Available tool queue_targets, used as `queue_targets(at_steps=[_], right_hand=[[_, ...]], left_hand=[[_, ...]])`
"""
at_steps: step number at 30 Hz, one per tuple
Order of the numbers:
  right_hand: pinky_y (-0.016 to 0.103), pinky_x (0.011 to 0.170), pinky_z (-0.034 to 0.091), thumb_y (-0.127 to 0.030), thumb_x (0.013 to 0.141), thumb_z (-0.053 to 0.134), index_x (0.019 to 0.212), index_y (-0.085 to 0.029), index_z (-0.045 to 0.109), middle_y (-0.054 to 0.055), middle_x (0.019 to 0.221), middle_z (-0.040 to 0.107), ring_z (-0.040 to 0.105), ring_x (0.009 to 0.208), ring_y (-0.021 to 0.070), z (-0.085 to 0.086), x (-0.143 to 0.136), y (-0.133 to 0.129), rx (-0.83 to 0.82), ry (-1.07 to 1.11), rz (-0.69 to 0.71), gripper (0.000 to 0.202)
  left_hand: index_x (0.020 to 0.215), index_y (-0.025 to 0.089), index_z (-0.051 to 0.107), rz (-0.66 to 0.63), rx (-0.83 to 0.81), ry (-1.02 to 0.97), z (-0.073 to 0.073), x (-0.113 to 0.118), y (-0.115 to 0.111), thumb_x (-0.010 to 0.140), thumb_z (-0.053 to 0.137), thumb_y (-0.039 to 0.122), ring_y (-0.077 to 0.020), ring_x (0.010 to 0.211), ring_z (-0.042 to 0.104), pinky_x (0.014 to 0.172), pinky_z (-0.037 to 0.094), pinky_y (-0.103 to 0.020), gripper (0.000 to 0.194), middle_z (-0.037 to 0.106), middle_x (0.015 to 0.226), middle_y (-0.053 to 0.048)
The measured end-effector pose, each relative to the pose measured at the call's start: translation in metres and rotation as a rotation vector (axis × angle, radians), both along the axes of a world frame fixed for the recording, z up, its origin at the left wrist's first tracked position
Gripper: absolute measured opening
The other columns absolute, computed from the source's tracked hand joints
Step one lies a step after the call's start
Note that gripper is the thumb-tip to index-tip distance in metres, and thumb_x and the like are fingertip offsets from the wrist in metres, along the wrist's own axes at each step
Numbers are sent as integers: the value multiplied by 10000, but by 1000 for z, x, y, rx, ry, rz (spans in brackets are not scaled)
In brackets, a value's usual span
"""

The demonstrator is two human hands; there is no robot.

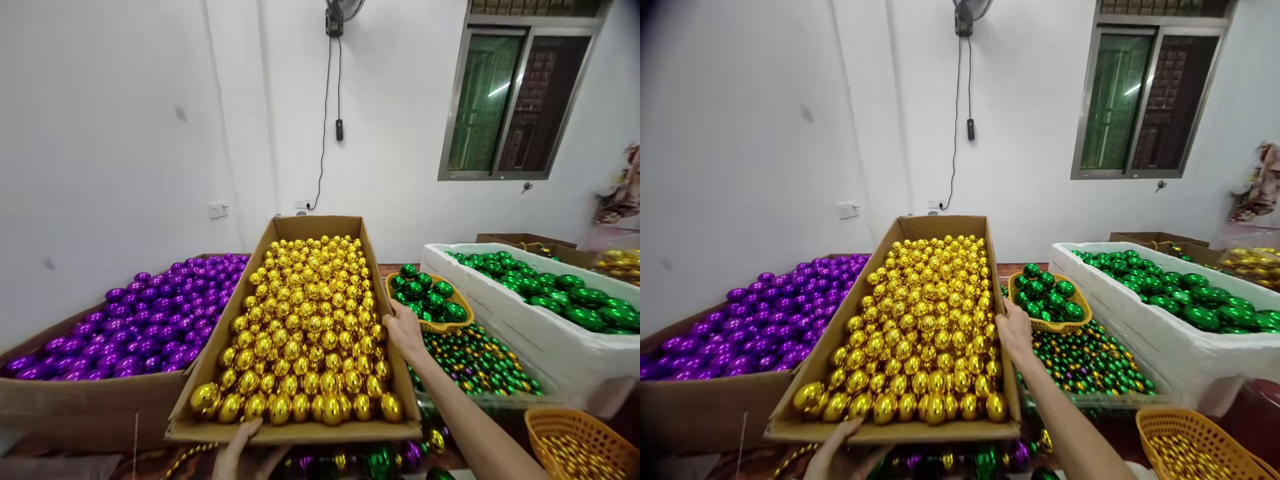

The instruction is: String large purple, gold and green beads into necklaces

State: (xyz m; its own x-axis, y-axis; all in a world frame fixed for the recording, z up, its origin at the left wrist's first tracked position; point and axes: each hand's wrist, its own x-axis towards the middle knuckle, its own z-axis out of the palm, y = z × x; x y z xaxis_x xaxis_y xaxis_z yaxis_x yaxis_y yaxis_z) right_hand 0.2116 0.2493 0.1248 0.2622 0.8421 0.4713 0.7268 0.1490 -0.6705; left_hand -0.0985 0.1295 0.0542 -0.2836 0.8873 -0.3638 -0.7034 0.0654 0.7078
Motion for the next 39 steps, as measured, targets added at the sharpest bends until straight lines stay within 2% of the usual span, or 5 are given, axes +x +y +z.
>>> queue_targets(at_steps=[11, 19, 30, 35, 39], right_hand=[[233, 561, 344, -171, 699, 424, 1116, -214, 683, -2, 651, 621, 518, 597, 183, 1, 0, -1, 7, 28, -22, 493], [225, 597, 369, -175, 708, 429, 1140, -213, 667, 15, 761, 681, 562, 681, 200, -1, 1, -5, -2, 29, -30, 495], [228, 595, 353, -164, 696, 461, 996, -221, 704, 17, 747, 673, 581, 708, 198, -1, 4, 19, -77, 0, -38, 391], [244, 625, 381, -177, 769, 516, 901, -203, 686, 15, 750, 648, 592, 743, 191, -2, 6, 39, -171, -40, -45, 217], [311, 712, 473, -331, 903, 561, 957, -145, 639, 28, 862, 639, 601, 787, 172, -4, 8, 53, -257, -83, -43, 209]], left_hand=[[817, 168, 554, 14, -29, 7, 2, 6, 2, 701, 632, 87, -204, 791, 653, 803, 575, -513, 162, 659, 805, -9], [1009, 171, 613, -7, 3, 19, 5, 7, -3, 720, 632, 94, -227, 874, 663, 814, 581, -495, 300, 692, 949, -44], [945, 174, 627, -15, 25, 40, 21, 11, 6, 730, 649, 99, -247, 878, 672, 825, 551, -576, 229, 684, 967, -43], [888, 147, 595, -61, -10, 52, 31, 12, 16, 733, 648, 111, -243, 781, 678, 801, 546, -595, 168, 672, 895, -61], [898, 160, 581, -90, -34, 53, 33, 12, 24, 730, 662, 142, -218, 776, 652, 809, 542, -575, 188, 643, 888, -56]])
